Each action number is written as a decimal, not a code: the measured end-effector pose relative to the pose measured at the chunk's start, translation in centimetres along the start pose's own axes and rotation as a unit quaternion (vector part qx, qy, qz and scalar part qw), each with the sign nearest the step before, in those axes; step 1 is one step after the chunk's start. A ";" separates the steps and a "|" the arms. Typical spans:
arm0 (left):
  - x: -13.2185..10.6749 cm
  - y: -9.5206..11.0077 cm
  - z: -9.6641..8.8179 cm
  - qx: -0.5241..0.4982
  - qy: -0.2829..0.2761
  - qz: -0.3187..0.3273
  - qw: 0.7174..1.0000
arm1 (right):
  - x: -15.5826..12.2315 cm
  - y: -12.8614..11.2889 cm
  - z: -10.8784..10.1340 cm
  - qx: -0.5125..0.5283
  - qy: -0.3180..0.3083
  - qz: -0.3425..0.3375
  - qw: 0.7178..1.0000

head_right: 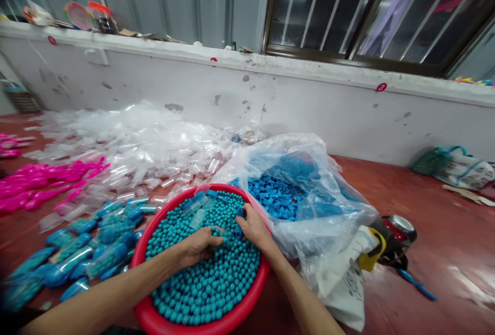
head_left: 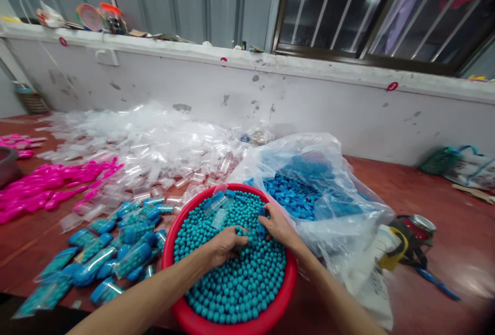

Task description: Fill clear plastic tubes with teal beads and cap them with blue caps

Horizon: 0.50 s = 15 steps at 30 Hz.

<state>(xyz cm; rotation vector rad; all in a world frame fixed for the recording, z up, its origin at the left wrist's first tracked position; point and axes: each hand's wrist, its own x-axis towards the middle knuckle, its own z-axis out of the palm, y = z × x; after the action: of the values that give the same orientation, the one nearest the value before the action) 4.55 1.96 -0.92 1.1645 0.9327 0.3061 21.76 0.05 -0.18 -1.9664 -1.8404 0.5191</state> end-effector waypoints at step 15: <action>-1.0 -0.4 -1.4 0.170 0.146 0.030 0.974 | -2.5 -1.6 -0.5 -0.273 -0.044 -0.152 0.949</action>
<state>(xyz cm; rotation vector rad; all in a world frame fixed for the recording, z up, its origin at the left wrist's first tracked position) 2.80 2.05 -0.88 1.4908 1.2427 0.3843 20.50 -2.38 1.02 -1.9296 -2.4901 -0.0090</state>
